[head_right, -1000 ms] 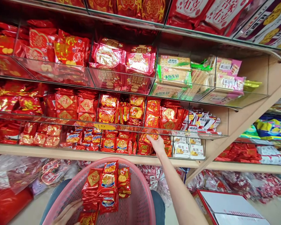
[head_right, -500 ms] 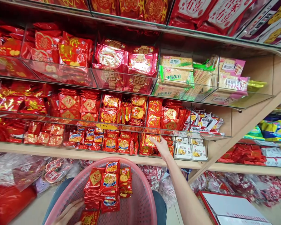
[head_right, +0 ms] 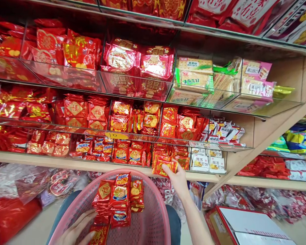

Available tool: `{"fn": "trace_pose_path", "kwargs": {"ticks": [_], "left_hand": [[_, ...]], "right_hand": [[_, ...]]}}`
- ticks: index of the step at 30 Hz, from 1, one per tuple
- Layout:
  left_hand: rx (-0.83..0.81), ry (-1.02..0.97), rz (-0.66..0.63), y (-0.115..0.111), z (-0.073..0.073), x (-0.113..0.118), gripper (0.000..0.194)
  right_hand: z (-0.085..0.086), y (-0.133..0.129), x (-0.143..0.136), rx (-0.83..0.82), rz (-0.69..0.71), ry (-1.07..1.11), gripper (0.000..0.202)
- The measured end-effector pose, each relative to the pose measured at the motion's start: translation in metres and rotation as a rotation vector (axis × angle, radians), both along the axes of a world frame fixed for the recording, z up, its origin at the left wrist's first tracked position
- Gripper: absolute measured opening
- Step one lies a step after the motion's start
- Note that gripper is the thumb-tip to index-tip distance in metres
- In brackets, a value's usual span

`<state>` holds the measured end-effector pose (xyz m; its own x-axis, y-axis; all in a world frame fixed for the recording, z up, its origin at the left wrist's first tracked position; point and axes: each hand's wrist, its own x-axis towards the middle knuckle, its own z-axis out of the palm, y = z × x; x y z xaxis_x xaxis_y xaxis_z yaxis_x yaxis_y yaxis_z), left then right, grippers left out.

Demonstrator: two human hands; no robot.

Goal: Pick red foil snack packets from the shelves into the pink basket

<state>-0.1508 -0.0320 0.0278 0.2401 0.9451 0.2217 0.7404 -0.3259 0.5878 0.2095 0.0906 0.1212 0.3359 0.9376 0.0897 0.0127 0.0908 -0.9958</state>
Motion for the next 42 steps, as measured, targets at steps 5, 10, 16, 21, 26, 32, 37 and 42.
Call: {"fn": "trace_pose_path", "kwargs": {"ticks": [5,10,16,21,26,32,37,42], "left_hand": [[-0.382,-0.546,0.056,0.018,0.049,0.048,0.044],[-0.649,-1.058,0.249,0.022,0.071,0.076,0.061],[-0.737,-1.218,0.301,0.011,0.068,0.083,0.055],[-0.685,-1.259,0.350,0.011,0.063,0.080,0.047],[-0.668,-1.157,0.398,0.015,0.054,0.069,0.051],[-0.670,-1.163,0.271,0.015,0.054,0.070,0.041],[-0.641,-1.160,0.353,0.017,0.053,0.067,0.041],[-0.605,-1.176,0.340,0.019,0.042,0.055,0.039]], "right_hand": [[-0.016,-0.057,-0.073,-0.154,0.310,0.438,0.037],[-0.038,-0.094,-0.124,-0.234,0.475,0.504,0.035],[-0.055,-0.106,-0.139,-0.230,0.446,0.345,0.037],[-0.067,-0.116,-0.140,-0.403,0.441,0.220,0.051],[-0.072,-0.122,-0.136,-0.402,0.464,0.302,0.053],[-0.073,-0.124,-0.135,-0.454,0.419,0.326,0.054],[-0.076,-0.123,-0.134,-0.452,0.442,0.317,0.054],[-0.071,-0.125,-0.127,-0.412,0.336,0.370,0.048]]}}
